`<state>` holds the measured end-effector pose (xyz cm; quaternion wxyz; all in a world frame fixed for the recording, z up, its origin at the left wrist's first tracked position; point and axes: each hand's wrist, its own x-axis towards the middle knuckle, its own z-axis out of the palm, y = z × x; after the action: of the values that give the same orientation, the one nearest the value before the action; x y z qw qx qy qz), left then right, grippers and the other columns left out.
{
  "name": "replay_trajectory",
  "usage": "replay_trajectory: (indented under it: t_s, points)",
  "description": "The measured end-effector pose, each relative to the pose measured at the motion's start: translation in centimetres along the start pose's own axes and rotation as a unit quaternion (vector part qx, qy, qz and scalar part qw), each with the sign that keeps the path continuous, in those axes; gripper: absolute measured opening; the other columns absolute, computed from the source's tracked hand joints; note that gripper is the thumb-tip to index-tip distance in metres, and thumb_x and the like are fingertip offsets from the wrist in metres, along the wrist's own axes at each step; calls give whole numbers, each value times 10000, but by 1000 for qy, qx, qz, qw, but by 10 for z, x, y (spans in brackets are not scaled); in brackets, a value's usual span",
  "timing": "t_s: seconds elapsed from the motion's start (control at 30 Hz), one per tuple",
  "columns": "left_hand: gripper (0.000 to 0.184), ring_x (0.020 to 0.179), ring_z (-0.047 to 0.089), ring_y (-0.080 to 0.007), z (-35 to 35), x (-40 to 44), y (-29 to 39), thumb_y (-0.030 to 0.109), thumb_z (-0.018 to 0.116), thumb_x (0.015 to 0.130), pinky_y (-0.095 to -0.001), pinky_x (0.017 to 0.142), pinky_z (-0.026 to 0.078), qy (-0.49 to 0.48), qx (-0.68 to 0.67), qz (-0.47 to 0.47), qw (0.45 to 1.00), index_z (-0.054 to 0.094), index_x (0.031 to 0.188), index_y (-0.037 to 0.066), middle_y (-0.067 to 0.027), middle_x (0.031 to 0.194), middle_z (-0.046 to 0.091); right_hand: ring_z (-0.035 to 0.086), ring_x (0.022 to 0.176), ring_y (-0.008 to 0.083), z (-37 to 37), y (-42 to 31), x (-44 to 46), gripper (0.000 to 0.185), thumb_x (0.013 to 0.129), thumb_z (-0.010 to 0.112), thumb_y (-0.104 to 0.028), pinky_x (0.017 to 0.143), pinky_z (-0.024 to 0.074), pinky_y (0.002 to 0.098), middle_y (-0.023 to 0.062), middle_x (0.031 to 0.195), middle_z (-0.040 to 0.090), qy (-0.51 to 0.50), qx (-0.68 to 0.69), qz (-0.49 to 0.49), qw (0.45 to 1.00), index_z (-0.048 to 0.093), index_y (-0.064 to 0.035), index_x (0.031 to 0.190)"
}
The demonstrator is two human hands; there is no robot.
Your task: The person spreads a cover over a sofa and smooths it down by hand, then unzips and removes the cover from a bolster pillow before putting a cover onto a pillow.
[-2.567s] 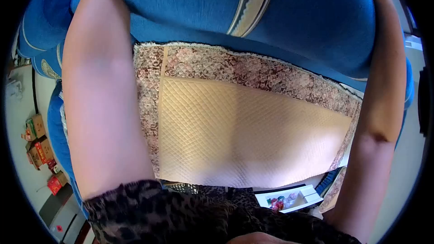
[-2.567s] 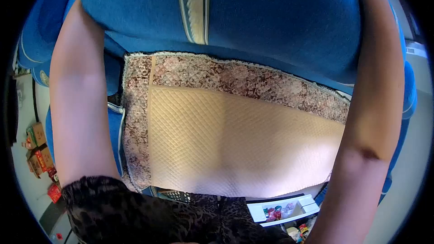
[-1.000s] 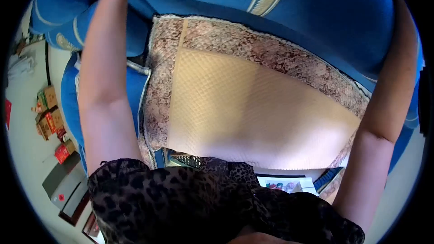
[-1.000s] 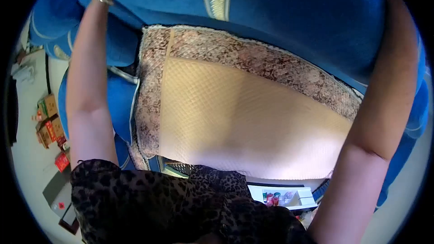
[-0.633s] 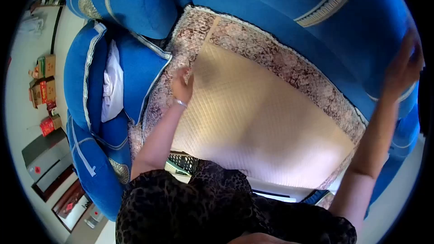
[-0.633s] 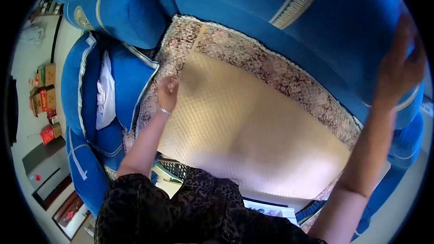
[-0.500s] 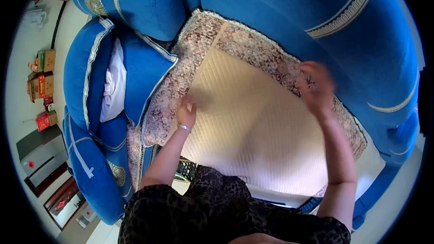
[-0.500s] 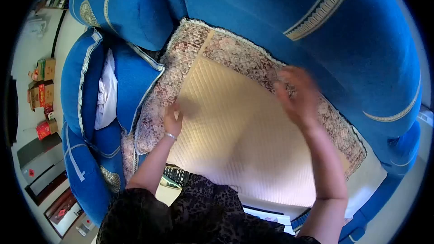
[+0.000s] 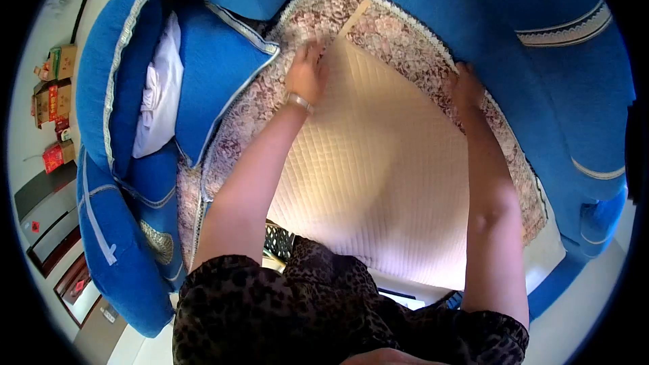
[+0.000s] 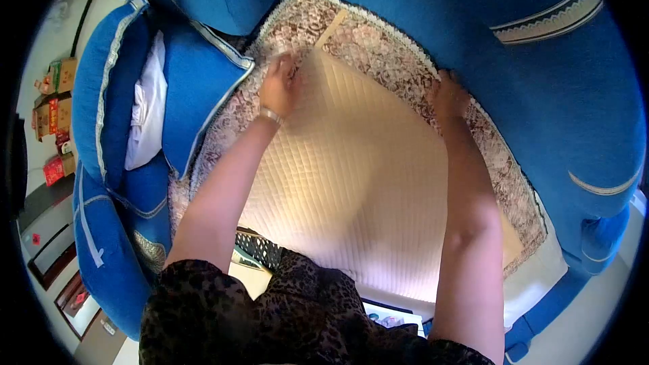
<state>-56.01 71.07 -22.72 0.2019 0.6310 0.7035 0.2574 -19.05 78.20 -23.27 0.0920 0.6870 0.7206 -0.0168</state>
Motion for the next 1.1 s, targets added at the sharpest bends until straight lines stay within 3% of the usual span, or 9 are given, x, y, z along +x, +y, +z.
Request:
replay_trajectory:
  t_s: [0.2,0.3,0.33,0.5,0.7,0.77,0.87,0.97,1.1]
  points:
    - [688,1387,174,-371,56,1,-12,467,515,864,-550,1092,168,-8,224,-28,974,304,1442,159,-147,1500,246,625,878,330,-11,6,9,273,900,552,-277,716,511,447,127,1137,616,-22,7,118,993,646,-117,1100]
    - [727,1426,70,-362,64,-32,-17,555,447,882,-589,1105,58,6,230,-81,970,252,1474,180,-152,1545,141,642,786,339,21,20,8,260,891,565,-295,661,523,444,116,1060,651,253,79,22,964,676,-144,1070]
    - [735,1431,54,-359,60,-46,-18,564,442,879,-602,1101,34,13,215,-103,971,246,1477,183,-154,1552,115,643,787,338,25,19,8,268,885,572,-304,662,525,441,114,1065,651,238,80,31,968,674,-146,1075]
    - [733,1397,148,-412,5,-113,-51,561,472,864,-625,1080,121,7,299,-176,938,287,1463,181,-147,1545,154,634,860,300,10,2,8,264,851,610,-303,679,519,427,71,1025,648,166,52,90,981,675,-131,1041]
    - [707,1300,354,-384,-36,-165,-159,560,463,875,-541,1067,258,7,327,-281,902,378,1408,103,-174,1417,403,592,949,343,19,7,9,427,771,666,-328,812,488,428,166,1044,611,218,79,-21,972,610,-84,1117]
    - [688,1266,400,-364,-24,-169,-178,543,469,880,-521,1046,297,28,352,-241,904,412,1374,69,-177,1369,456,542,1039,341,32,-2,-9,543,761,683,-393,905,433,424,185,1108,582,242,256,37,935,570,-44,1161]
    - [589,1116,519,-369,-36,-159,-160,431,553,869,-464,995,359,-5,330,-240,913,505,1276,9,-212,1238,552,354,1296,372,35,-28,-90,695,844,624,-334,1090,258,446,215,1423,361,216,229,40,948,348,-18,1399]
    - [578,1179,467,-358,-17,-177,-194,452,478,907,-448,1025,334,93,415,-162,890,480,1292,21,-217,1301,497,182,1390,370,45,-44,-203,808,804,626,-362,1099,145,567,198,1522,176,44,199,61,977,256,-58,1455]
    - [589,1241,401,-361,-23,-173,-181,466,415,940,-480,1038,311,-89,560,-154,809,417,1348,42,-166,1397,413,148,1406,368,61,-37,-317,819,827,558,-489,1075,132,640,178,1545,107,-118,115,154,974,229,-109,1473]
